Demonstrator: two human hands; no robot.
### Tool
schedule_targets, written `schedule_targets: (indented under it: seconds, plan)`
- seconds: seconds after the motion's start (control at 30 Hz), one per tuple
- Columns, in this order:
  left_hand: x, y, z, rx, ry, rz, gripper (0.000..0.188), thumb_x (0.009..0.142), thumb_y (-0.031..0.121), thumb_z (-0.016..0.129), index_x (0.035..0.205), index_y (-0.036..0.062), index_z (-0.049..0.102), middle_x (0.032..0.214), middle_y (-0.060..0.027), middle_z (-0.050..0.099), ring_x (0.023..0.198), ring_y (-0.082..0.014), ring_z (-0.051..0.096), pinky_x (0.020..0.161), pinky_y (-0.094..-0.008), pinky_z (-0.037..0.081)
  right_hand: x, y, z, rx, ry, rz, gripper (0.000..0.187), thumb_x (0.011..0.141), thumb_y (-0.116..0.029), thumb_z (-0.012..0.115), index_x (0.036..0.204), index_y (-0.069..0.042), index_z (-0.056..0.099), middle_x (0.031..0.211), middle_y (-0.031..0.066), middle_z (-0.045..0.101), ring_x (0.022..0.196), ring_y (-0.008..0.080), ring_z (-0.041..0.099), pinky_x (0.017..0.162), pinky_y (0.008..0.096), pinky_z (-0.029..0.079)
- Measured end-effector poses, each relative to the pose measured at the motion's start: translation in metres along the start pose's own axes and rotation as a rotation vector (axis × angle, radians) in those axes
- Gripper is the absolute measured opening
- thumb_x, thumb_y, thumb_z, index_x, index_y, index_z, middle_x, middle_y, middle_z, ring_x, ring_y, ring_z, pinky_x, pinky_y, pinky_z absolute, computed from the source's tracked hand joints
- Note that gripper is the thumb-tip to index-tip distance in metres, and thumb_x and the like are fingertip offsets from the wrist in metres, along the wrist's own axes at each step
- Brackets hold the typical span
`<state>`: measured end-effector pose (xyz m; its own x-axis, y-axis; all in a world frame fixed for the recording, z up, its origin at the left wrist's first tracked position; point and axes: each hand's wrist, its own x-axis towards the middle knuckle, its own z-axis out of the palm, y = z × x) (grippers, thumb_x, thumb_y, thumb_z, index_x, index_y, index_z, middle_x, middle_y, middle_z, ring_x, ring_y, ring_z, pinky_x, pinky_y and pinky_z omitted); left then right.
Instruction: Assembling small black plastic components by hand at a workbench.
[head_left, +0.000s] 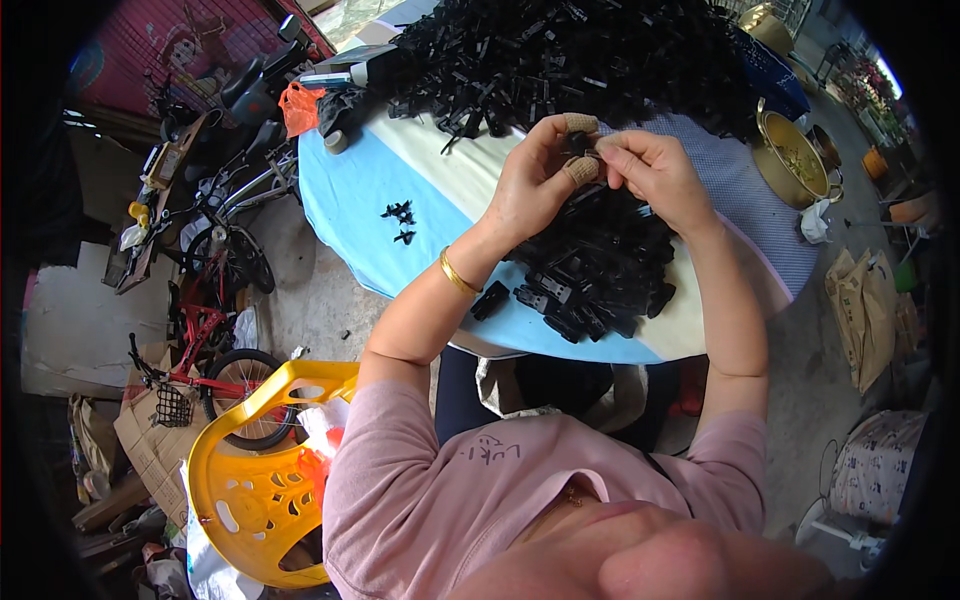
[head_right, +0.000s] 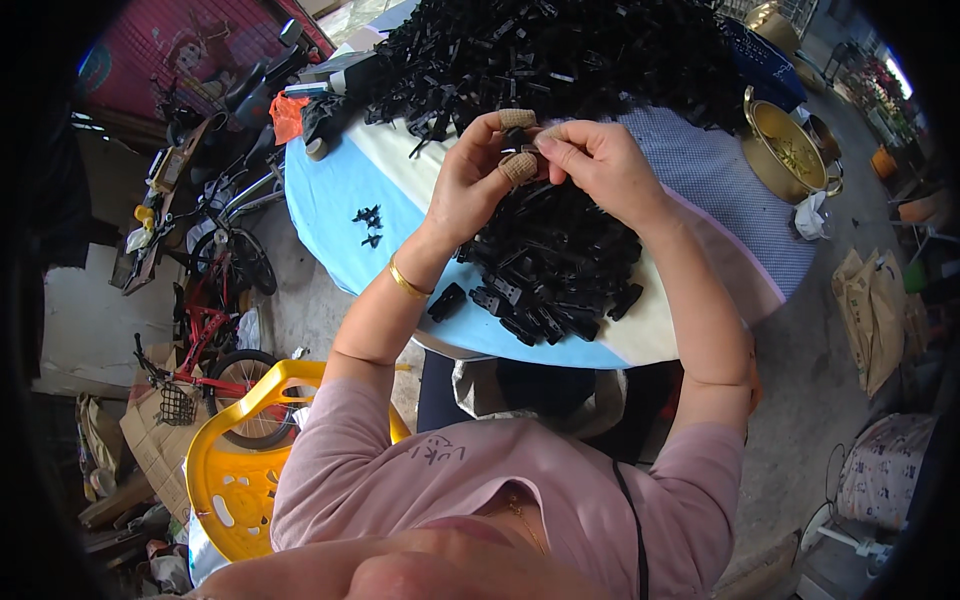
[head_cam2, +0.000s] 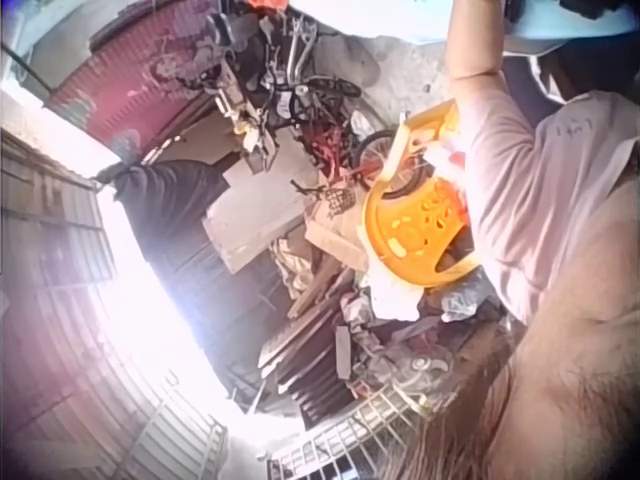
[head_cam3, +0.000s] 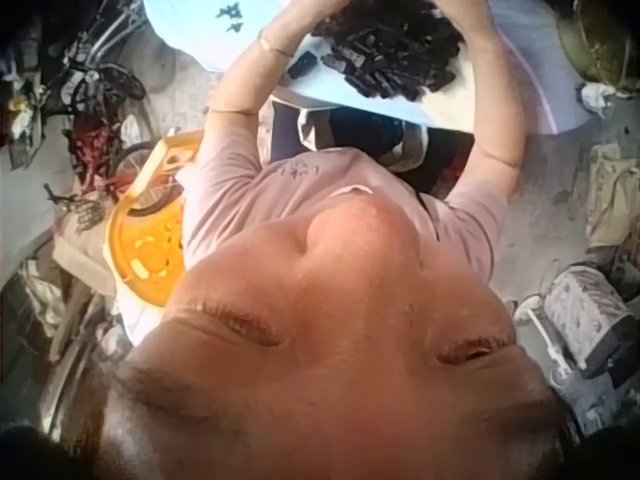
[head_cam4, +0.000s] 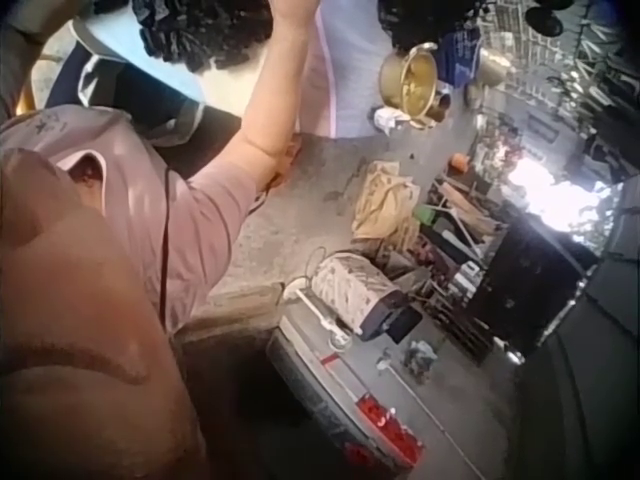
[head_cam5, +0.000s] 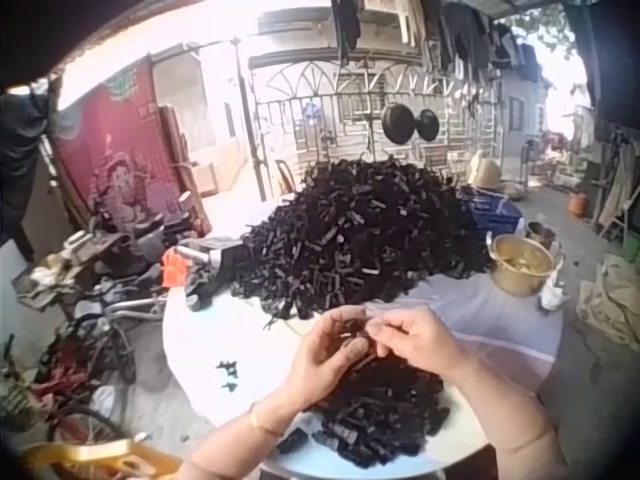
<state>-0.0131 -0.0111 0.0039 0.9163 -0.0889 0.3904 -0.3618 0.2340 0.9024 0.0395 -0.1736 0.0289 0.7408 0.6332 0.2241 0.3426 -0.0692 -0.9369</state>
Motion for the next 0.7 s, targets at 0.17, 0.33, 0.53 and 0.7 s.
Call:
schedule_targets:
  seconds: [0.17,0.33,0.53,0.7]
  plan:
    - [-0.001,-0.002,0.001,0.030,0.037,0.100,0.026,0.083,0.000,0.056,0.107,-0.0016,0.046,0.098,-0.0067,0.056,0.090,-0.0110,0.054,0.078,-0.0241,0.047,-0.003,-0.004,0.008,0.001,0.038,-0.002,0.015,0.088,-0.013,0.051,0.088,-0.003,0.061,0.062,-0.0037,0.051,0.047,-0.0018,0.033,0.040,0.0138,0.023]
    - [-0.003,-0.012,0.000,0.153,0.083,0.169,0.021,0.082,-0.004,0.054,0.101,-0.0026,0.047,0.101,-0.0094,0.057,0.091,-0.0129,0.056,0.081,-0.0255,0.048,-0.003,-0.002,0.017,-0.025,0.110,0.003,0.015,0.085,-0.012,0.054,0.078,-0.001,0.062,0.059,-0.0014,0.054,0.054,0.0040,0.046,0.050,0.0186,0.036]
    - [-0.004,-0.005,0.004,0.449,0.175,0.405,0.019,0.078,0.000,0.062,0.094,-0.0019,0.052,0.084,-0.0071,0.060,0.076,-0.0113,0.059,0.069,-0.0229,0.049,0.001,0.002,-0.001,-0.193,0.051,-0.127,0.012,0.085,-0.010,0.053,0.083,-0.001,0.061,0.062,-0.0043,0.051,0.052,0.0011,0.042,0.048,0.0155,0.032]
    - [0.001,0.014,-0.013,0.381,-0.298,-0.008,0.038,0.076,0.004,0.066,0.112,0.0000,0.053,0.097,-0.0075,0.060,0.088,-0.0129,0.059,0.080,-0.0265,0.047,0.004,0.007,-0.042,-0.112,-0.003,0.040,0.013,0.084,-0.010,0.053,0.084,0.000,0.062,0.060,-0.0043,0.051,0.051,0.0004,0.041,0.046,0.0149,0.030]
